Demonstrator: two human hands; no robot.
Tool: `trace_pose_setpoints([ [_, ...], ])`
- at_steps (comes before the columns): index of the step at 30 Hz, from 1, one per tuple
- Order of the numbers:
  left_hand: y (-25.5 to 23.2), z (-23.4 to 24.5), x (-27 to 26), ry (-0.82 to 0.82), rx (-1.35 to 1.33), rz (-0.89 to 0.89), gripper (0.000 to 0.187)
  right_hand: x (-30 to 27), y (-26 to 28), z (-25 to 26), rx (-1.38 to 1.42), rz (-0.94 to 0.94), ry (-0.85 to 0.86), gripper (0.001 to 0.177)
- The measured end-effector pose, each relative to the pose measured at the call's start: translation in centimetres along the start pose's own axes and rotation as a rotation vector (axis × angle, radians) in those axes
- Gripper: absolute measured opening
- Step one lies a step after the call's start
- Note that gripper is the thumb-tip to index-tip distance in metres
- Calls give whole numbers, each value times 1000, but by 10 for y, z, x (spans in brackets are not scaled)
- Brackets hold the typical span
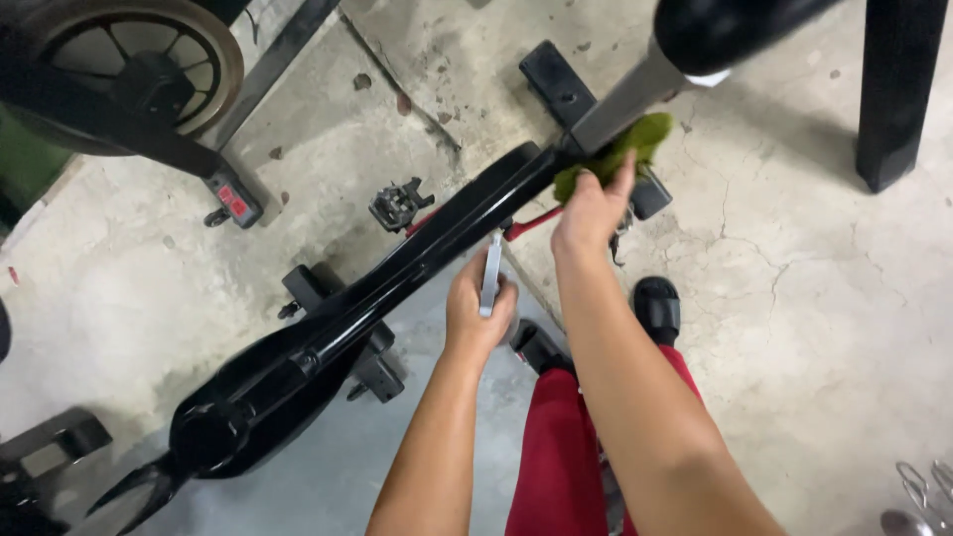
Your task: Spraying and wiping down gym equipment including weight machines and stationary bikes.
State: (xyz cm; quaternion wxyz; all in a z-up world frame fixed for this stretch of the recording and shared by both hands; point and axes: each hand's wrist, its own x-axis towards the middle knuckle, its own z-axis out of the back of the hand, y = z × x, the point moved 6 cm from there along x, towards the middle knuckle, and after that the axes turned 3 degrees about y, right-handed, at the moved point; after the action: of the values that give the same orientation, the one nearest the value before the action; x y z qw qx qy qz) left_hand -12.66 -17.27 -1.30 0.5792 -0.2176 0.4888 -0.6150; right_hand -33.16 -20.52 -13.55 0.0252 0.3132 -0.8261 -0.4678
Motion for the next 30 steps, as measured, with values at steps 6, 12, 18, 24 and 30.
trace_pose_setpoints([
  [6,-37,-13,9,-8,28,-150,28,54,-75,56,-12,-522,4,65],
  [12,-84,-41,22,104,-69,-77,46,22,56,-15,-108,-184,5,68],
  [18,-78,-69,29,34,65,-359,41,61,-93,68,-209,-432,-40,67],
  [24,-81,-78,31,113,16,-154,40,60,-84,55,-91,-695,74,62],
  [30,-109,-59,20,30,34,-185,46,34,31,-7,111,-682,-54,68],
])
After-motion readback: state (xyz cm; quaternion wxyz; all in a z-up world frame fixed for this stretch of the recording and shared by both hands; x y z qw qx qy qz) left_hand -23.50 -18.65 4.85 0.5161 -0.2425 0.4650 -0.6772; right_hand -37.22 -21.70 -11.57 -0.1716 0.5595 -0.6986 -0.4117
